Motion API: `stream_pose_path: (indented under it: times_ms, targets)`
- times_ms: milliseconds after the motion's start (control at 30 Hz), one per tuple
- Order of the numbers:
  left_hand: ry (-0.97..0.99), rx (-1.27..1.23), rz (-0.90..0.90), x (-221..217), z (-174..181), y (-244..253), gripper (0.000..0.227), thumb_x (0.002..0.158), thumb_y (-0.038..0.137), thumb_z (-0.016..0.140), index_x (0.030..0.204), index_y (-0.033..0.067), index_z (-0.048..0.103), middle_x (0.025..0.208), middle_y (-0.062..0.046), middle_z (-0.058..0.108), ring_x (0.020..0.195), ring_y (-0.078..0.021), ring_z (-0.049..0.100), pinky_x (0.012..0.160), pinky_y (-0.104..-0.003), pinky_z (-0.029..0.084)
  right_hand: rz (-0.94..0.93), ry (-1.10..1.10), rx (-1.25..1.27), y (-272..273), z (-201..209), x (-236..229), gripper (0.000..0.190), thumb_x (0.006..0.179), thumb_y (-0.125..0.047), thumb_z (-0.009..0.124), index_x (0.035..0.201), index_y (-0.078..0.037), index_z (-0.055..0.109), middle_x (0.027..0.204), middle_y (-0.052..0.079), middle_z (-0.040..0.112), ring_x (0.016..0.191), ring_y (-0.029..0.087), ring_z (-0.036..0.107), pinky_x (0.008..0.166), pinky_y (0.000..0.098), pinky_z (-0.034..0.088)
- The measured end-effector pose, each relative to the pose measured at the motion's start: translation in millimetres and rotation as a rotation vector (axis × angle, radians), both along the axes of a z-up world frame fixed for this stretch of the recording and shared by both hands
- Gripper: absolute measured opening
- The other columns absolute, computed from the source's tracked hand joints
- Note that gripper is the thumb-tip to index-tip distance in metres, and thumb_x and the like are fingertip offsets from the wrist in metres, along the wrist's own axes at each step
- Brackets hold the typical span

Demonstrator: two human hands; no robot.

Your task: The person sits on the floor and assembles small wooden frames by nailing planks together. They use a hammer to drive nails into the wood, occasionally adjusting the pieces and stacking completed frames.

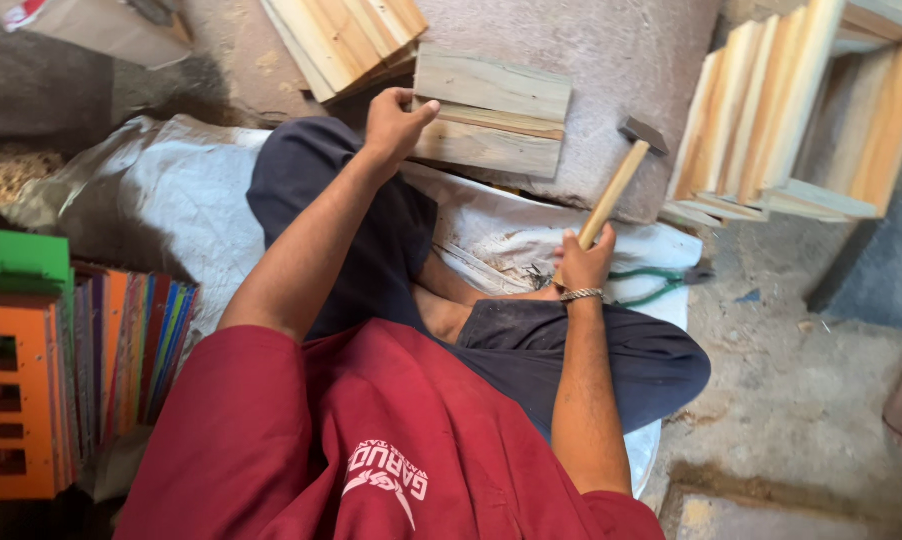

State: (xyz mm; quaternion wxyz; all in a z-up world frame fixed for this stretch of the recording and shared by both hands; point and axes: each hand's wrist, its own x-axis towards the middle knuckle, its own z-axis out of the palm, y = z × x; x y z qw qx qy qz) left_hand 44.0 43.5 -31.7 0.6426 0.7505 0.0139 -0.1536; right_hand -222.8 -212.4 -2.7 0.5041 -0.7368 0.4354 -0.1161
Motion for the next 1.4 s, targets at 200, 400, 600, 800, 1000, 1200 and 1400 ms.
stream_pose_path:
  times_ms: [200, 400, 600, 800, 1000, 1200, 1400]
  targets:
    - [-0.003, -0.141, 0.024, -8, -15, -2, 0.033, 0.09, 0.026, 0.08, 0.103, -0.0017, 0.066, 0.09, -0.007, 0.068, 0.078, -0.0118, 0.062, 0.066, -0.029, 0.053, 0.107, -0.061, -0.774, -6, 57, -4, 0.077, 0.09, -0.019, 0.077, 0.155, 0.001, 0.042, 0.127, 0.02, 0.056, 0.126, 0.034, 0.052, 0.111, 0.0533, 0.045]
    - [0.218, -0.374, 0.094, -10, -47, -17, 0.028, 0.095, 0.021, 0.074, 0.109, -0.0007, 0.063, 0.092, -0.005, 0.07, 0.082, -0.0118, 0.063, 0.071, -0.027, 0.054, -0.047, -0.095, -1.256, -101, 157, 23, 0.066, 0.1, -0.027, 0.071, 0.155, -0.001, 0.046, 0.147, 0.021, 0.048, 0.141, 0.034, 0.046, 0.118, 0.0538, 0.041]
    - [0.231, -0.496, 0.09, -9, -60, -16, 0.026, 0.095, 0.019, 0.071, 0.112, -0.0002, 0.068, 0.096, -0.005, 0.073, 0.084, -0.0113, 0.063, 0.076, -0.026, 0.053, 0.086, 0.342, -1.101, -147, 175, 35, 0.034, 0.095, -0.03, 0.081, 0.111, -0.003, 0.069, 0.12, 0.019, 0.064, 0.126, 0.041, 0.047, 0.112, 0.0624, 0.023]
    - [0.266, -0.456, 0.072, -12, -53, -16, 0.019, 0.097, 0.02, 0.068, 0.105, 0.0032, 0.07, 0.092, -0.002, 0.071, 0.08, -0.0093, 0.062, 0.074, -0.025, 0.051, 0.032, 0.19, -1.148, -161, 159, 32, 0.031, 0.093, -0.023, 0.075, 0.111, 0.001, 0.068, 0.118, 0.02, 0.065, 0.126, 0.04, 0.048, 0.111, 0.0623, 0.02]
    - [0.234, -0.482, 0.095, -14, -48, -9, 0.016, 0.1, 0.019, 0.066, 0.101, 0.0031, 0.069, 0.09, 0.001, 0.068, 0.081, -0.0075, 0.057, 0.077, -0.024, 0.049, 0.128, -0.004, -1.391, -85, 158, 0, 0.03, 0.107, -0.024, 0.062, 0.119, 0.003, 0.066, 0.13, 0.023, 0.062, 0.144, 0.037, 0.045, 0.124, 0.0615, 0.011]
    - [0.274, -0.488, 0.096, -18, -42, -9, 0.017, 0.1, 0.021, 0.065, 0.101, 0.0048, 0.068, 0.09, 0.001, 0.068, 0.081, -0.0071, 0.058, 0.077, -0.024, 0.05, 0.247, -0.141, -1.467, 0, 164, -8, 0.031, 0.112, -0.03, 0.062, 0.113, 0.0, 0.068, 0.121, 0.014, 0.068, 0.14, 0.034, 0.051, 0.128, 0.0592, 0.012]
    - [0.276, -0.455, 0.1, -21, -14, 0, 0.018, 0.102, 0.022, 0.063, 0.101, 0.0047, 0.068, 0.089, 0.002, 0.068, 0.081, -0.0072, 0.057, 0.078, -0.025, 0.051, 0.348, -0.326, -1.219, 41, 193, -5, 0.028, 0.105, -0.028, 0.063, 0.11, 0.0, 0.065, 0.116, 0.017, 0.066, 0.132, 0.034, 0.055, 0.125, 0.0619, 0.021]
